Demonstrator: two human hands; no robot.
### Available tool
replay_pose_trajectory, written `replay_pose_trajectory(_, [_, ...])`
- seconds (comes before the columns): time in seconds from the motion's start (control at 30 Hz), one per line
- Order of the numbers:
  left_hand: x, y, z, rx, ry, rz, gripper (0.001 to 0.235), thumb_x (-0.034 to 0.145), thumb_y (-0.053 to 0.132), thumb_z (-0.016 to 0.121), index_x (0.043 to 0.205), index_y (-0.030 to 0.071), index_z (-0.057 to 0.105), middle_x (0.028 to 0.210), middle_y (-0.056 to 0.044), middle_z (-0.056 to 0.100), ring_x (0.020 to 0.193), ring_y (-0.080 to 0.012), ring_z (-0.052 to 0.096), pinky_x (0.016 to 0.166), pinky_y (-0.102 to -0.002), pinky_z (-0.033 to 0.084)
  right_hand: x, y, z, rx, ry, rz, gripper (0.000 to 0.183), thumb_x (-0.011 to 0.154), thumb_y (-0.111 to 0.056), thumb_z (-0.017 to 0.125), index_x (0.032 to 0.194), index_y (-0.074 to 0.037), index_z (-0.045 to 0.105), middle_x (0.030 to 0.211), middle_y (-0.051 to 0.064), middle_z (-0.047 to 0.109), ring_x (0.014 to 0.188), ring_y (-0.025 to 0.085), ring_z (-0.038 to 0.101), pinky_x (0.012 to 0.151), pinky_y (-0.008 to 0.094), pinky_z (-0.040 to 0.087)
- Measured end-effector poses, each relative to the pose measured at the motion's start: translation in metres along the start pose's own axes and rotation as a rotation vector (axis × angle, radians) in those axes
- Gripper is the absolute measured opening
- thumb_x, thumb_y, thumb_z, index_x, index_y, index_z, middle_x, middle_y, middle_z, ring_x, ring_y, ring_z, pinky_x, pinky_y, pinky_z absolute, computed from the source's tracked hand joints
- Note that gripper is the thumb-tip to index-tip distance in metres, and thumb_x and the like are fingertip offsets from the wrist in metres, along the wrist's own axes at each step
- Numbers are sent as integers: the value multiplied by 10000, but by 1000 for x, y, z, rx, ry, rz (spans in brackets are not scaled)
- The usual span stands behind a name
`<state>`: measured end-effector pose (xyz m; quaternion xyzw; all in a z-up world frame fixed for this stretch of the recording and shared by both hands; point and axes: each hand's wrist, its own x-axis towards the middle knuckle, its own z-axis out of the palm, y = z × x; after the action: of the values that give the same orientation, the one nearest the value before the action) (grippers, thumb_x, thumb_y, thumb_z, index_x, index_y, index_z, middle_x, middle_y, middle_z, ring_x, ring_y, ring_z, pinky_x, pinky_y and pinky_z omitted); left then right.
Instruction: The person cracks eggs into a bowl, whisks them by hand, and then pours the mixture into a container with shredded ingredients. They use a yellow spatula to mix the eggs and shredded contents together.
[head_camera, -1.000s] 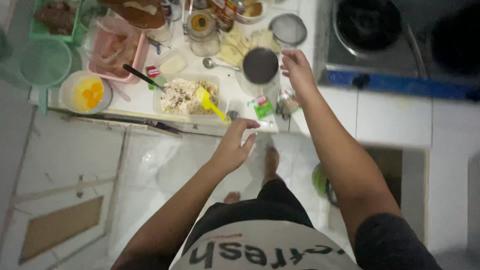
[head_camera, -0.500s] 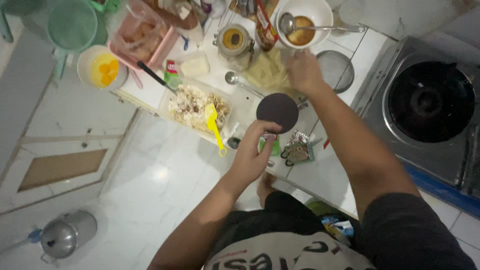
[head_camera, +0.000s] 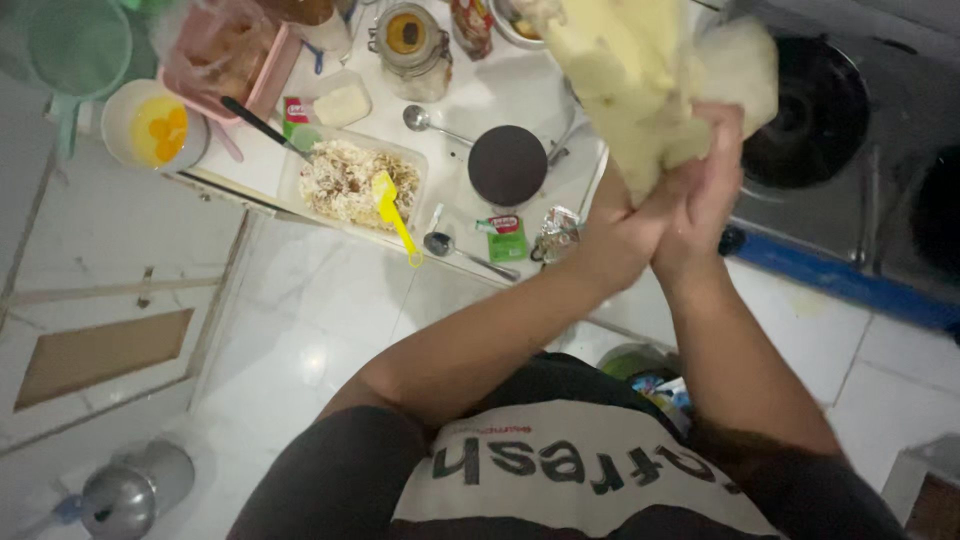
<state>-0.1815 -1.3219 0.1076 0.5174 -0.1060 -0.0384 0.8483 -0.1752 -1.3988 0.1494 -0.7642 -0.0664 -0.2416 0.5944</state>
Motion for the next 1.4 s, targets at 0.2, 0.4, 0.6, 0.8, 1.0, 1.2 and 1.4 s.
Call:
replay_pose_trajectory(0.2, [-61,-21,-1,-460,92,-363,503,1200,363,485,1431,-83,515,1257,-156,625,1140,-210,605,998,-355,498,-53,-70,-37,-569,-187,153,343,936,-325,662,1052,-8,600,1120,175,540,1009,300,506,887,429,414])
replay_pose_trajectory(0.4, [-120,32,-8,-884,-127,-860,536,1174,447,457,1512,32,477,1337,-138,607,1165,-231,631,1046,-380,493,-135,-103,-51,844,-143,33,679,947,-566,662,1477,-158,548,1470,88,555,1071,187,580,995,365,466])
replay_pose_trajectory(0.6, [-154,89,-84,-712,-122,-676,578,1174,484,416,1437,-20,514,1277,-189,626,1130,-250,664,990,-377,566,-207,-91,22,991,-137,427,587,1149,-550,520,1414,-28,557,1293,206,601,1032,267,607,971,361,497])
replay_pose_trajectory(0.8, [-207,84,-95,-566,-53,-822,439,1129,368,359,1356,29,522,1223,-172,635,1075,-236,664,914,-373,579,-248,-133,71,-643,87,-158,459,874,-420,620,1188,-85,609,1153,153,418,1110,348,463,1040,483,433])
replay_pose_trajectory(1.0, [-224,41,-92,-584,-419,-915,388,1133,254,420,1385,-18,534,1245,-144,634,1128,-225,636,988,-405,529,-236,-153,67,-310,162,-79,546,1016,-424,660,1386,-38,551,1408,146,430,1323,307,465,1192,446,420])
replay_pose_trajectory(1.2, [-216,-6,-69,-815,-333,-1010,445,1149,358,410,1351,-20,530,1200,-169,631,1082,-262,627,964,-427,491,-242,-158,69,-469,197,27,482,1036,-375,605,1345,-7,557,1392,181,542,1333,369,534,1169,495,393])
replay_pose_trajectory(1.4, [-224,-12,-1,-954,-191,-36,604,944,509,473,1414,132,513,1476,-38,480,1379,-133,451,1176,-311,318,-229,-109,55,-656,136,-203,584,975,-520,475,1229,-8,598,1377,256,498,1326,385,462,1159,548,324])
